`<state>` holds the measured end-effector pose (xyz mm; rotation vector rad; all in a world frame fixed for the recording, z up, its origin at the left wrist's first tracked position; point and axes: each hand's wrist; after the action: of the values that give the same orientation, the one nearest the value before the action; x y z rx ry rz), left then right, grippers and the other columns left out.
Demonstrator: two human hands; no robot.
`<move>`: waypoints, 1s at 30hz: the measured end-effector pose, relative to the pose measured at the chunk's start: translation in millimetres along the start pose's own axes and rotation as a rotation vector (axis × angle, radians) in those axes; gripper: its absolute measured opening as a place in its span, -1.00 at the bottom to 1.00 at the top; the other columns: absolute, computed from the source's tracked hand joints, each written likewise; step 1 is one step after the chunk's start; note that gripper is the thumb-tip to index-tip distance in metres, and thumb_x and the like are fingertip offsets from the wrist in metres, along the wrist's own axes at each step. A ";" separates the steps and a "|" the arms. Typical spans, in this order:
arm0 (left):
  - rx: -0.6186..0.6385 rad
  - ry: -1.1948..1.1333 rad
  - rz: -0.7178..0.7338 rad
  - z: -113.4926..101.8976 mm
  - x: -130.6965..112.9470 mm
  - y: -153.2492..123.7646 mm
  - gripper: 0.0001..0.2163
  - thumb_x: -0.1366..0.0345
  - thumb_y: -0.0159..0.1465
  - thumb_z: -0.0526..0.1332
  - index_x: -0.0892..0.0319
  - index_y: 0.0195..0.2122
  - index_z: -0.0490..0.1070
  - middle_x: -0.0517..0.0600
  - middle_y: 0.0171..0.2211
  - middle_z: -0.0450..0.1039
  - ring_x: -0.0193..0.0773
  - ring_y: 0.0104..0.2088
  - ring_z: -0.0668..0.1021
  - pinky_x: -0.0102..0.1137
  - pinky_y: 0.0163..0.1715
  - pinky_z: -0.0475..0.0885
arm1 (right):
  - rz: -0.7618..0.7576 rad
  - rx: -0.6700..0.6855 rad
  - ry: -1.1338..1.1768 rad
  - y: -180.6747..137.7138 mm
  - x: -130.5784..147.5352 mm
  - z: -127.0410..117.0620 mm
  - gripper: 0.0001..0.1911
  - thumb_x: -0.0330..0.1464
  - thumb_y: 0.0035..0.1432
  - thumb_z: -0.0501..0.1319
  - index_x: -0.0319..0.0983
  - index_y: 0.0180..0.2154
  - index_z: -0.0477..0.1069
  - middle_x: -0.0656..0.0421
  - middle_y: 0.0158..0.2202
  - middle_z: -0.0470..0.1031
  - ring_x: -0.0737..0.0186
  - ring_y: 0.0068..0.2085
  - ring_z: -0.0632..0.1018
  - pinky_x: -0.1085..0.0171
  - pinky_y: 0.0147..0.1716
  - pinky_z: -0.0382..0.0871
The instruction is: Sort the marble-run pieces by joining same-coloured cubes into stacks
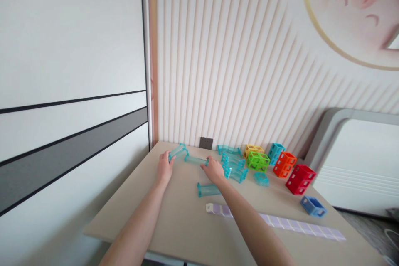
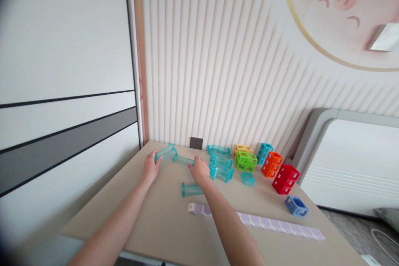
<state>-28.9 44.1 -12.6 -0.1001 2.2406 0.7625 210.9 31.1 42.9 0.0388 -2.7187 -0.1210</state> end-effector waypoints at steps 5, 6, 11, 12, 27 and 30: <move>0.027 0.099 -0.044 3.9 1.9 0.1 -0.75 0.26 0.35 0.14 0.22 0.02 0.35 0.16 -0.14 0.44 -0.05 -0.11 0.56 -0.20 -0.07 0.46 | 0.020 0.003 -0.129 -2.4 15.7 8.9 -0.56 -0.32 0.21 0.24 -0.35 0.09 0.36 -0.18 -0.02 0.54 -0.13 0.07 0.52 0.09 -0.06 0.37; 0.031 0.114 -0.048 4.5 1.8 0.3 -0.75 0.26 0.35 0.14 0.23 0.01 0.35 0.16 -0.15 0.45 -0.06 -0.13 0.57 -0.21 -0.08 0.46 | 0.006 -0.001 -0.148 -5.1 17.6 8.1 -0.51 -0.32 0.21 0.25 -0.35 0.13 0.32 -0.18 0.01 0.52 -0.13 0.08 0.51 0.09 -0.05 0.36; 0.042 0.174 -0.064 6.0 0.5 1.4 -0.75 0.28 0.33 0.17 0.27 -0.01 0.37 0.15 -0.17 0.47 -0.13 -0.20 0.57 -0.29 -0.11 0.46 | -0.130 -0.035 -0.230 -40.0 21.7 -11.8 -0.59 -0.32 0.24 0.21 -0.26 0.11 0.38 -0.10 0.05 0.49 -0.10 0.12 0.46 0.07 0.05 0.30; 0.041 0.186 -0.069 5.8 0.2 1.6 -0.75 0.28 0.33 0.17 0.27 -0.01 0.37 0.15 -0.17 0.47 -0.13 -0.20 0.57 -0.30 -0.11 0.45 | -0.162 -0.030 -0.242 -50.6 22.0 -17.0 -0.68 -0.31 0.26 0.19 -0.24 0.03 0.45 -0.07 0.01 0.52 -0.08 0.10 0.47 0.09 0.04 0.30; 0.003 0.449 -0.144 -12.0 3.3 0.6 -0.70 0.25 0.32 0.11 0.30 -0.02 0.43 0.25 -0.15 0.48 0.05 -0.08 0.54 -0.22 -0.08 0.40 | -0.729 0.137 -0.068 -72.1 32.7 -6.3 -0.48 -0.16 0.30 0.18 -0.21 0.23 0.30 -0.08 0.30 0.27 0.00 0.27 0.36 0.08 0.20 0.27; 0.003 0.475 -0.135 -10.0 4.5 0.0 -0.71 0.27 0.30 0.12 0.31 -0.05 0.45 0.28 -0.10 0.47 0.06 -0.03 0.52 -0.20 -0.03 0.39 | -0.758 -0.043 -0.076 -60.1 14.4 -17.5 -0.59 -0.23 0.32 0.17 -0.15 0.16 0.37 -0.01 0.21 0.38 0.02 0.22 0.40 0.05 0.18 0.28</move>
<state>-38.5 39.3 -10.3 -0.4687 2.6457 0.7159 205.5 -30.7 59.2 1.0632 -2.6226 -0.4004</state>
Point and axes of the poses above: each hand's wrist, its own y-axis towards the middle knuckle, its own z-axis out of the palm, x = y × z
